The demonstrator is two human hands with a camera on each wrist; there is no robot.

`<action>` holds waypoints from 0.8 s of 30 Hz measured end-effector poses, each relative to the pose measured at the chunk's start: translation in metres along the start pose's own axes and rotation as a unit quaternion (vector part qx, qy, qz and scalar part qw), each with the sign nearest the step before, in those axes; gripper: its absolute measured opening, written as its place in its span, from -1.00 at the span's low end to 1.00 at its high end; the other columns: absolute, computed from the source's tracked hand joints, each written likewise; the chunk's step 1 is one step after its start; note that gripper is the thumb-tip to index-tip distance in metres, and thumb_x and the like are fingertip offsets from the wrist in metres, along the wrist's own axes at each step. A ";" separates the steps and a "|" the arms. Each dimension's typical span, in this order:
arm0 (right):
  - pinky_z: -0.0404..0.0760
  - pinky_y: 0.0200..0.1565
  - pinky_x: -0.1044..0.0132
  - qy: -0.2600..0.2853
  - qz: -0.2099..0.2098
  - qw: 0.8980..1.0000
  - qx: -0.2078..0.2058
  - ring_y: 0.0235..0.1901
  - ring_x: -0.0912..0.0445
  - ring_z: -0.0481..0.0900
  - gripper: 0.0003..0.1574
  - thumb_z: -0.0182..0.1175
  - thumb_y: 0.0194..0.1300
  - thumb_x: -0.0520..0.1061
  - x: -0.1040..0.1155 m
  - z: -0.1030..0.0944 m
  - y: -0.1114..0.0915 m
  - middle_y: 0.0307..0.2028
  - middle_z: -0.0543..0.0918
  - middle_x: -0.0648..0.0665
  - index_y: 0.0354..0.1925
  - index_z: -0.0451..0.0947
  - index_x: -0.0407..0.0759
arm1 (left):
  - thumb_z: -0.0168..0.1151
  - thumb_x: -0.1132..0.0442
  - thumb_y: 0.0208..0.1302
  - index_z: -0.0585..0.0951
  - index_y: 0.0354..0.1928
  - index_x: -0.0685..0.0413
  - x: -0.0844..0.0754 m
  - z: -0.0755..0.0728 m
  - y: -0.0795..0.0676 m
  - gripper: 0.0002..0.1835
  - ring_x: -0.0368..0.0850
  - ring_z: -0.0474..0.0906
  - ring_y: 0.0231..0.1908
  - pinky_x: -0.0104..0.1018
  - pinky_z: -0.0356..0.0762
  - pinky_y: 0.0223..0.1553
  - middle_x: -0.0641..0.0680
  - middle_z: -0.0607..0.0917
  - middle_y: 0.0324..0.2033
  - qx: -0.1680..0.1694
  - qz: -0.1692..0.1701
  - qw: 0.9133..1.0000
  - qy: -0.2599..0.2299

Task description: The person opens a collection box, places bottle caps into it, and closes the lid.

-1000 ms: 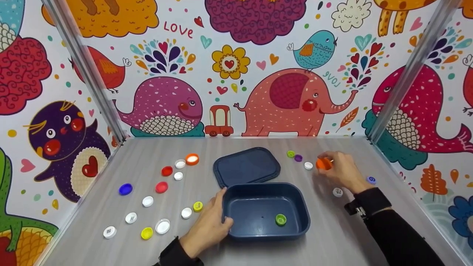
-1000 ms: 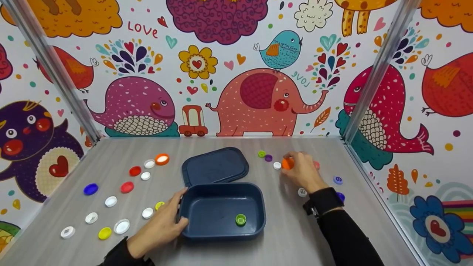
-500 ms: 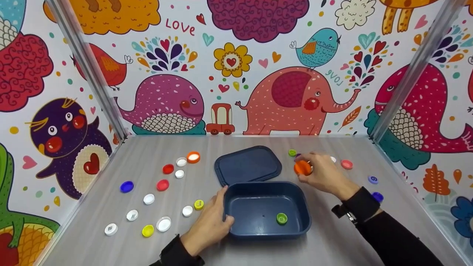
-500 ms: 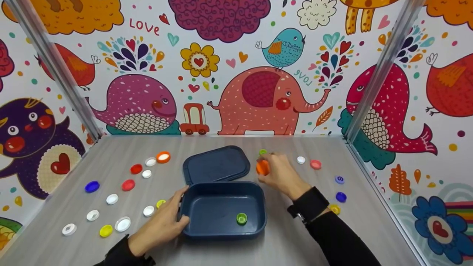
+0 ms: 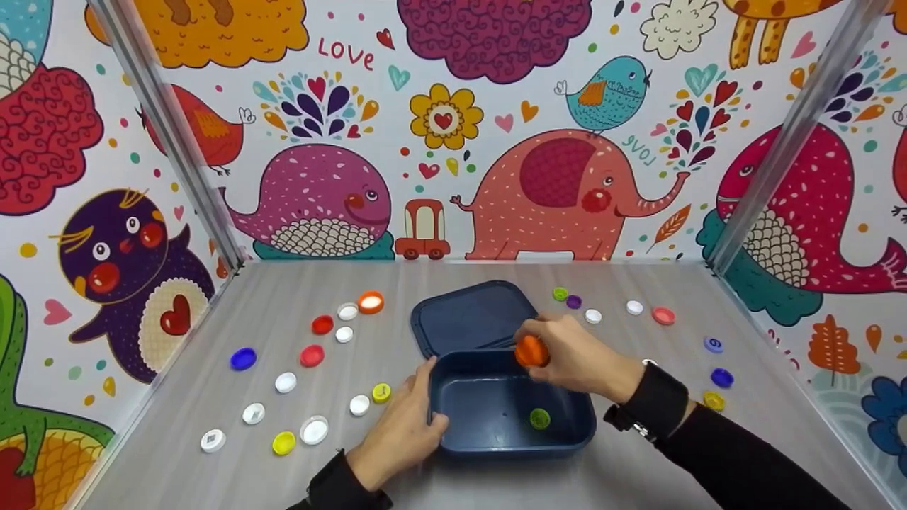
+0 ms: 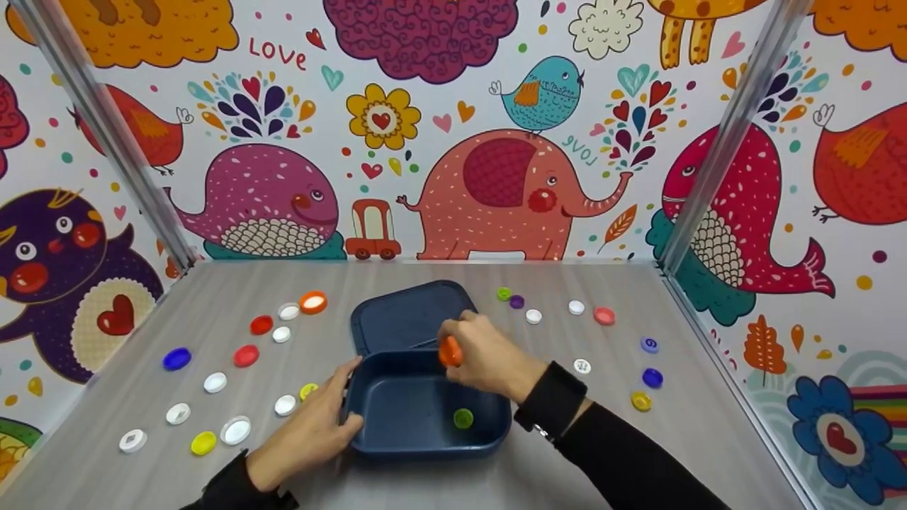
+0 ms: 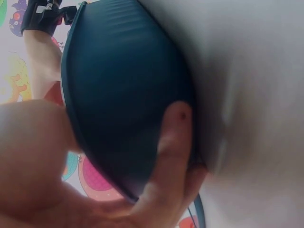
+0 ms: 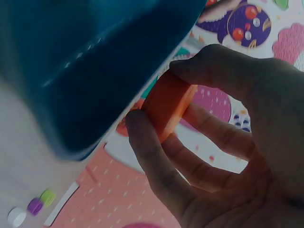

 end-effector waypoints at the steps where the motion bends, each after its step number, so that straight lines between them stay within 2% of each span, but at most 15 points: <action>1: 0.96 -0.02 0.06 0.002 -0.008 1.000 0.007 -0.13 -0.02 0.76 -0.49 0.70 0.25 -0.30 0.004 0.002 0.001 -0.02 0.81 -0.26 0.15 0.81 -0.21 | 0.40 0.33 0.44 0.15 0.85 0.26 0.000 0.000 0.000 0.02 0.49 0.44 0.67 0.43 0.43 0.66 0.59 0.41 0.67 0.000 -0.001 1.000 0.000; 5: 0.96 0.01 0.07 -0.001 -0.037 0.999 0.033 -0.12 -0.03 0.78 -0.49 0.69 0.25 -0.32 0.020 0.013 0.007 -0.02 0.79 -0.26 0.15 0.81 -0.24 | 0.40 0.34 0.44 0.15 0.85 0.27 0.000 0.000 0.000 0.02 0.48 0.45 0.66 0.43 0.44 0.65 0.58 0.43 0.66 -0.001 0.001 1.000 -0.001; 11: 0.93 -0.05 0.24 -0.054 -0.077 0.993 0.070 -0.17 0.04 0.78 -0.50 0.73 0.26 -0.24 0.039 0.032 0.013 -0.06 0.82 -0.23 0.14 0.82 -0.21 | 0.40 0.33 0.44 0.15 0.84 0.28 -0.001 0.000 0.000 0.02 0.46 0.46 0.65 0.40 0.47 0.64 0.55 0.45 0.65 -0.005 0.010 1.000 0.004; 15: 0.90 -0.09 0.30 -0.065 -0.080 0.989 0.108 -0.18 0.09 0.77 -0.48 0.74 0.27 -0.21 0.044 0.043 0.015 -0.07 0.82 -0.23 0.16 0.81 -0.20 | 0.40 0.32 0.47 0.14 0.85 0.25 0.000 0.000 0.000 0.01 0.45 0.46 0.65 0.41 0.47 0.64 0.56 0.43 0.66 0.003 -0.003 1.000 0.003; 19: 0.91 -0.04 0.29 -0.048 -0.074 0.986 0.142 -0.12 0.08 0.82 -0.48 0.73 0.31 -0.21 0.045 0.050 0.015 -0.03 0.84 -0.25 0.20 0.82 -0.21 | 0.41 0.32 0.48 0.14 0.86 0.23 0.002 0.001 0.001 0.01 0.46 0.46 0.65 0.43 0.46 0.64 0.57 0.42 0.66 0.008 -0.016 1.000 0.004; 24: 0.92 0.02 0.29 -0.027 -0.072 0.984 0.159 0.01 0.03 0.89 -0.50 0.69 0.35 -0.24 0.045 0.054 0.015 0.04 0.88 -0.27 0.22 0.84 -0.22 | 0.42 0.32 0.48 0.15 0.86 0.23 0.002 0.001 0.002 0.01 0.46 0.47 0.65 0.44 0.46 0.64 0.57 0.43 0.65 0.007 -0.017 1.000 0.002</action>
Point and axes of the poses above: each hand's wrist, its own y-axis towards the middle knuckle, its own z-axis out of the palm, x = y × z, the point moved 5 cm from there along y, towards the middle knuckle
